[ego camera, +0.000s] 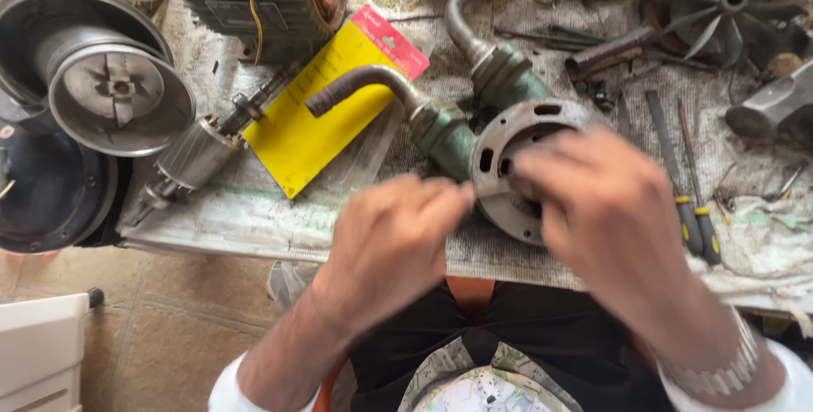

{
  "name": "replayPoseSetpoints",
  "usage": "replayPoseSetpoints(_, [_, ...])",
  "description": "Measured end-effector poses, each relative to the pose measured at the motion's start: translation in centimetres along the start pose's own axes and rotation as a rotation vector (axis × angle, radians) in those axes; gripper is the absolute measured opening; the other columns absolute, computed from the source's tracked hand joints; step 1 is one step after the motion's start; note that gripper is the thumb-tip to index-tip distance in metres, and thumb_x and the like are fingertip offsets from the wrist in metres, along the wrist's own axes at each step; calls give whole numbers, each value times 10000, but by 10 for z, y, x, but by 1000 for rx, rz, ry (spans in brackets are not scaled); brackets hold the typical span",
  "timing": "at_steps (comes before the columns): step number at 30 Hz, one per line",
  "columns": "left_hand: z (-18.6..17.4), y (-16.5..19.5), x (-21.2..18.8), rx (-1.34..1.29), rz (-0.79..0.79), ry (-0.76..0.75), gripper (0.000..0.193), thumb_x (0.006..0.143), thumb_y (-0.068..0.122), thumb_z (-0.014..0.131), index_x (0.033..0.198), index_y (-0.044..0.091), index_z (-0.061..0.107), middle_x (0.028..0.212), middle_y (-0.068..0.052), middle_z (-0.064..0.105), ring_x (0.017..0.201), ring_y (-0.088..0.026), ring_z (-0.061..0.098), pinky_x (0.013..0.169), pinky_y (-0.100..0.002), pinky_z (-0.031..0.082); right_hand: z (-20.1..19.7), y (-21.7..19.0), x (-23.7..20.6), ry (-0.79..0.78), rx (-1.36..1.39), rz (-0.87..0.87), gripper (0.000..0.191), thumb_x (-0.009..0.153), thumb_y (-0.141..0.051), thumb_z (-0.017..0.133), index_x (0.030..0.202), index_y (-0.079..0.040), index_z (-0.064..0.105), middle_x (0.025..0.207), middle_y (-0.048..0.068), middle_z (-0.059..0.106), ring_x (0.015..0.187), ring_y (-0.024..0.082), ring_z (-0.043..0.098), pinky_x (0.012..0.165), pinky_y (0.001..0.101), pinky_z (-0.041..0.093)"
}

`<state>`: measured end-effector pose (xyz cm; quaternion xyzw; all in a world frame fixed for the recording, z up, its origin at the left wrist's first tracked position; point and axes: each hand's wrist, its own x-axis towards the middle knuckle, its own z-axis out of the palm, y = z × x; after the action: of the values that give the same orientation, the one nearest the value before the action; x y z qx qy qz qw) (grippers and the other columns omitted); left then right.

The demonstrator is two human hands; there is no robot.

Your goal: The person uses a small scraper to scrape the gasket residue off the flat mounting face of a green water pump housing, working around the central bore and bolt holes. They then lift and reposition the pump body, holding it up while continuing to scrape its flange surface.

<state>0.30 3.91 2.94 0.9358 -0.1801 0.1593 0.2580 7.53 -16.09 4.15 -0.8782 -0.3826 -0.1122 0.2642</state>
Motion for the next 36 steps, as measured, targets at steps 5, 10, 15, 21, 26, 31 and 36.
replayPoseSetpoints(5, [12,-17,-10,-55,33,60,280,790,-36,635,1051,38,705,947,-84,741,819,-265,683,718,-393,548,10,15,-10,5,11,-5,224,776,36,741,992,-21,739,939,100,702,875,321,653,770,432,531])
replayPoseSetpoints(10, [13,-13,-13,-16,-26,57,231,834,-2,677,1063,10,706,853,-90,699,820,-277,670,713,-416,532,13,20,-26,12,47,-18,205,792,-19,761,993,-29,728,947,104,694,899,322,649,793,432,528])
replayPoseSetpoints(15, [14,-2,-9,63,-40,123,193,828,0,663,1015,34,697,878,-81,688,835,-267,670,720,-410,526,9,22,-21,-26,93,8,189,790,-58,782,975,-50,745,925,87,701,882,301,664,787,422,530])
replayPoseSetpoints(21, [18,0,-7,116,-85,34,121,803,-11,632,901,59,623,821,-64,629,782,-262,662,659,-408,518,11,24,-12,-33,41,-36,165,780,-44,778,943,-51,754,898,78,697,858,307,648,776,427,521])
replayPoseSetpoints(26, [8,0,4,133,8,27,112,809,26,634,896,86,597,813,-56,600,776,-265,651,659,-406,514,9,15,-8,-36,59,-9,173,762,-20,771,932,-44,746,846,93,655,829,315,622,750,434,502])
replayPoseSetpoints(31, [1,5,14,193,32,24,88,827,67,646,874,105,582,786,-47,569,740,-246,650,629,-392,515,8,12,-4,-36,21,6,173,733,33,727,885,-49,733,834,91,651,826,318,620,769,440,494])
replayPoseSetpoints(36, [4,-2,13,202,51,-46,77,843,79,649,856,110,580,771,-40,565,704,-232,657,562,-390,508,8,15,0,-32,43,-61,160,725,48,681,867,-23,696,870,104,655,864,328,622,788,441,505])
